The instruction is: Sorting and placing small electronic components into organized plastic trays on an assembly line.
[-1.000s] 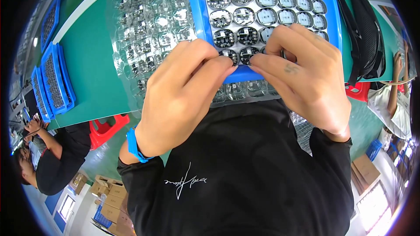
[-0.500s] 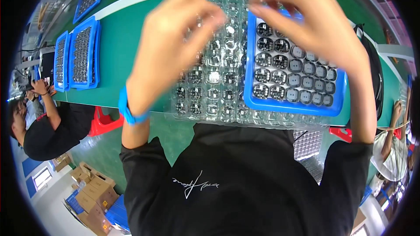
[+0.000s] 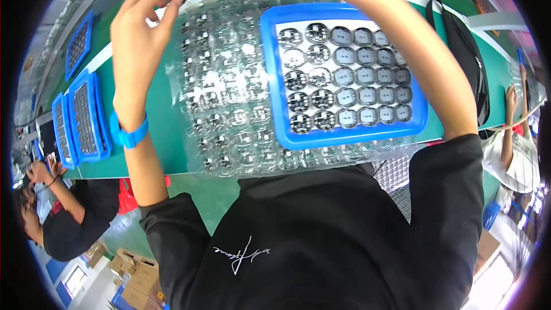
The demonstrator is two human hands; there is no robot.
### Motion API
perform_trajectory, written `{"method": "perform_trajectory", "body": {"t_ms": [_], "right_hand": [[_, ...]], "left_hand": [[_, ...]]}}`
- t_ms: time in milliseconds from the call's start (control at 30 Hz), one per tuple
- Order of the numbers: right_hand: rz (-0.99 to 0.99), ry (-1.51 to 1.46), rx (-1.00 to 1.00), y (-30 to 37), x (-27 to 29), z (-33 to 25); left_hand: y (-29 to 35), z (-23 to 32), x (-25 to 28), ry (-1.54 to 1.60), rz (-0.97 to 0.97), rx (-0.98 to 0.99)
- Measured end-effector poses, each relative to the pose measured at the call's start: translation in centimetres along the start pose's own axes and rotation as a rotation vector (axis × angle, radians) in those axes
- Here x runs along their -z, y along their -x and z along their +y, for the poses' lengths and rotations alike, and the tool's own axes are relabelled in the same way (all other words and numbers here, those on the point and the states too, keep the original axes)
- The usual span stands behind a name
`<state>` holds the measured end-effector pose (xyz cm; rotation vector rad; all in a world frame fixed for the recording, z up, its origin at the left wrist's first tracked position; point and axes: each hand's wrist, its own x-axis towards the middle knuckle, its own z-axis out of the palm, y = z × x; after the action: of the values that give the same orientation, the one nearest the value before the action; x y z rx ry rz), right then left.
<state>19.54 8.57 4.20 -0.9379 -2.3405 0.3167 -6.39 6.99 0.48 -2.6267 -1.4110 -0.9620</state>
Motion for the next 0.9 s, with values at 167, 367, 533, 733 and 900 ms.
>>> {"method": "perform_trajectory", "body": {"t_ms": [167, 367, 533, 733, 900], "right_hand": [[-0.134, -0.054, -0.047, 7.9, 9.7, -1.3], [-0.214, 0.101, -0.084, 14.7, 9.2, -0.8], [-0.201, 0.104, -0.128, 15.5, 8.4, -1.1], [-0.157, 0.120, -0.071, 15.8, 8.3, -0.4], [-0.259, 0.012, -0.133, 14.2, 9.9, -1.3]], "left_hand": [[-1.0, 8.0, -0.6, 0.382, -0.033, -0.198], [-1.1, 12.3, -3.9, 0.546, -0.198, -0.330], [-0.9, 12.9, -5.3, 0.437, -0.216, -0.350], [-1.2, 13.4, -5.6, 0.347, -0.250, -0.359], [-1.2, 13.4, -5.0, 0.248, -0.300, -0.353]]}}
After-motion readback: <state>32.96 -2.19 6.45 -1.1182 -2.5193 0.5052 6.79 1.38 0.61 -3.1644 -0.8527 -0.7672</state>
